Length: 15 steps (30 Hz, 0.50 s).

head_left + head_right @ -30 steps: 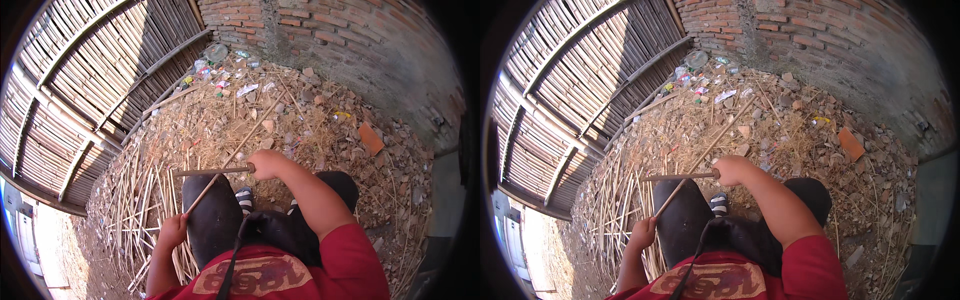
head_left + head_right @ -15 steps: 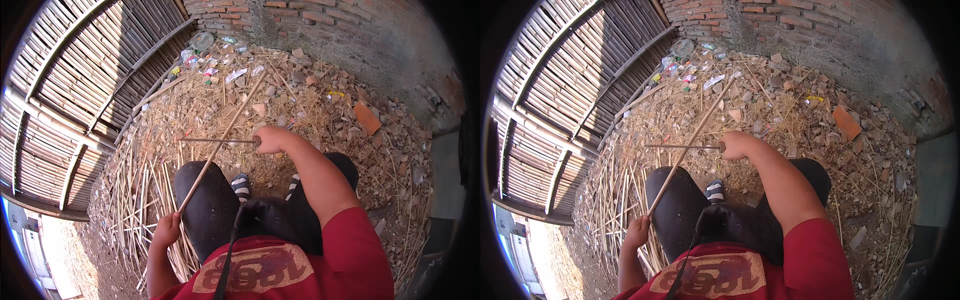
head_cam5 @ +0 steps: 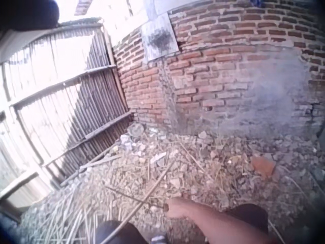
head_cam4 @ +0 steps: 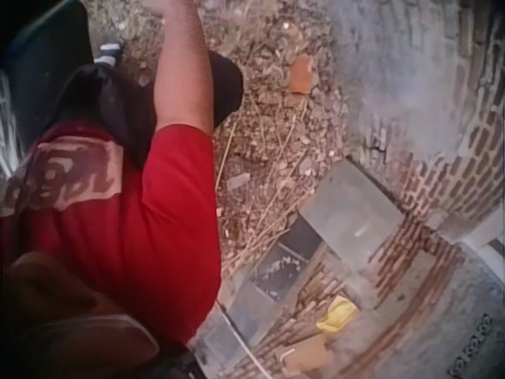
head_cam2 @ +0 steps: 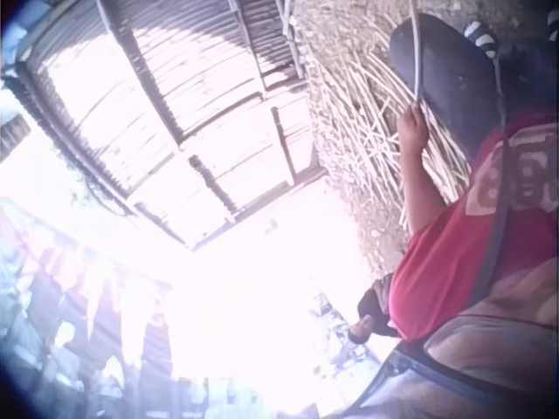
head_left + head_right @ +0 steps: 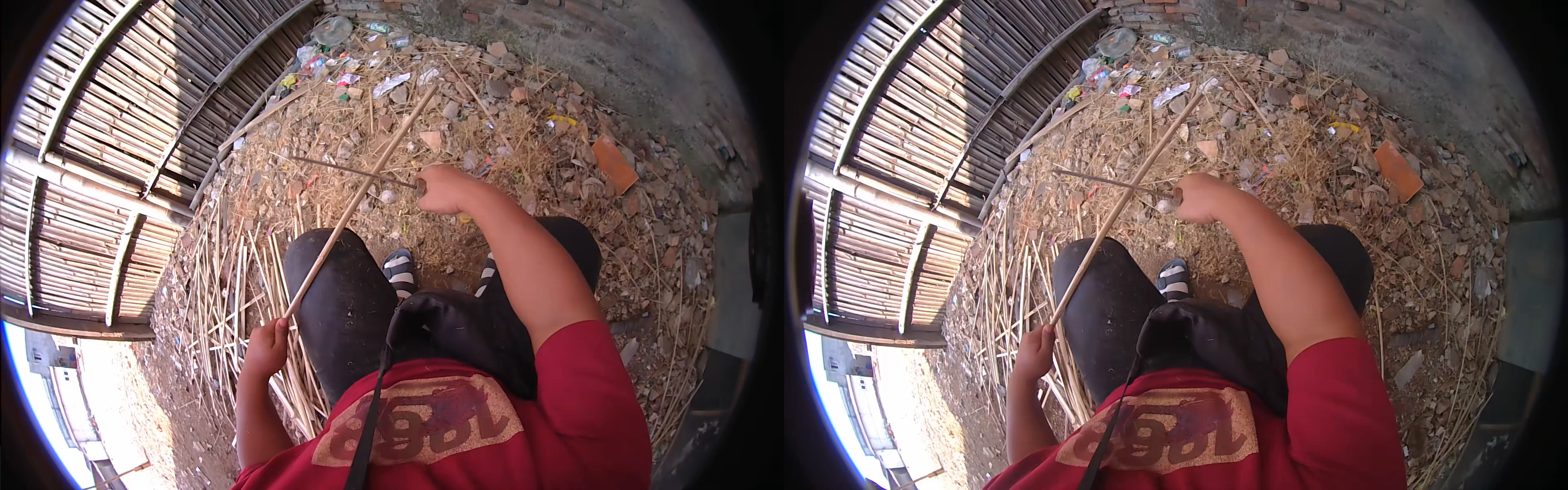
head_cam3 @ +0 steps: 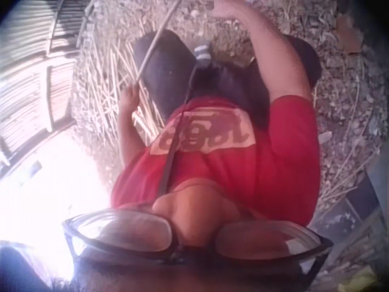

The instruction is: The person shaves a thin wooden stick using a knife, removing strips of wood from the surface while holding it by hand.

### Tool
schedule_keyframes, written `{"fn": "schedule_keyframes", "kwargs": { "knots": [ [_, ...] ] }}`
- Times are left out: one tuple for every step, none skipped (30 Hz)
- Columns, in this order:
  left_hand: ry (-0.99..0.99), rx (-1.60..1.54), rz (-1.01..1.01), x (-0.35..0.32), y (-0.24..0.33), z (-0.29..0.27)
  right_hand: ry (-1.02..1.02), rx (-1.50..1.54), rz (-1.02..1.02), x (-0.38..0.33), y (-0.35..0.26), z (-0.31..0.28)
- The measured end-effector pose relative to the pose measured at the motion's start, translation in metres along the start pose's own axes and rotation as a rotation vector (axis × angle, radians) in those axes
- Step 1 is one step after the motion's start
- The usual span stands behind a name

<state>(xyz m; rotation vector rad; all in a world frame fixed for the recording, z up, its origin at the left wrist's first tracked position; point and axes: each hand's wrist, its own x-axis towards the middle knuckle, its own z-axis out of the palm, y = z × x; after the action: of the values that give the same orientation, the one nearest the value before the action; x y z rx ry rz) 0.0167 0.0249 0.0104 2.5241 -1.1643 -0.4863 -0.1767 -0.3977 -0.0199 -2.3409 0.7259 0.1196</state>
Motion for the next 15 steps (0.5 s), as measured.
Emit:
{"fn": "schedule_keyframes", "kwargs": {
  "knots": [
    [0.014,0.033,0.024,-0.001,-0.001,0.001,0.004,-0.016,-0.023,-0.013,-0.020,-0.001],
    [0.019,0.069,0.044,0.001,-0.002,0.000,-0.008,-0.095,-0.092,-0.021,-0.027,0.000],
    [0.022,0.104,0.068,0.004,-0.002,0.001,-0.042,-0.067,-0.044,-0.020,-0.019,0.000],
    [0.000,0.091,0.040,0.010,-0.001,0.001,-0.076,-0.039,0.005,-0.014,-0.003,-0.007],
    [0.003,0.066,0.051,0.012,-0.002,0.002,-0.099,-0.010,0.046,-0.012,0.010,-0.014],
    [-0.005,0.053,0.031,0.012,-0.005,0.000,-0.025,0.036,0.064,-0.008,0.021,-0.015],
    [-0.014,0.040,0.013,0.011,-0.006,-0.003,0.049,0.082,0.083,-0.003,0.034,-0.010],
    [-0.019,0.045,0.014,0.009,-0.007,-0.003,0.113,0.129,0.107,-0.004,0.032,-0.008],
    [-0.024,0.050,0.014,0.007,-0.008,-0.003,0.122,0.102,0.065,-0.003,0.027,-0.005],
    [-0.030,0.056,0.014,0.006,-0.009,-0.003,0.130,0.075,0.022,0.000,0.020,-0.001],
    [-0.027,0.061,0.029,0.004,-0.008,-0.003,0.132,0.049,-0.017,-0.004,0.010,0.000],
    [-0.025,0.065,0.041,0.004,-0.007,-0.002,0.089,-0.027,-0.036,-0.008,0.003,-0.004],
    [-0.023,0.068,0.052,0.005,-0.008,-0.002,0.044,-0.102,-0.058,-0.013,-0.005,-0.009],
    [-0.020,0.120,0.034,0.009,-0.017,0.002,0.003,-0.177,-0.074,-0.019,-0.007,-0.010],
    [-0.034,0.111,-0.011,0.016,-0.012,0.000,-0.002,-0.064,0.042,-0.017,0.007,-0.010]
  ]
}}
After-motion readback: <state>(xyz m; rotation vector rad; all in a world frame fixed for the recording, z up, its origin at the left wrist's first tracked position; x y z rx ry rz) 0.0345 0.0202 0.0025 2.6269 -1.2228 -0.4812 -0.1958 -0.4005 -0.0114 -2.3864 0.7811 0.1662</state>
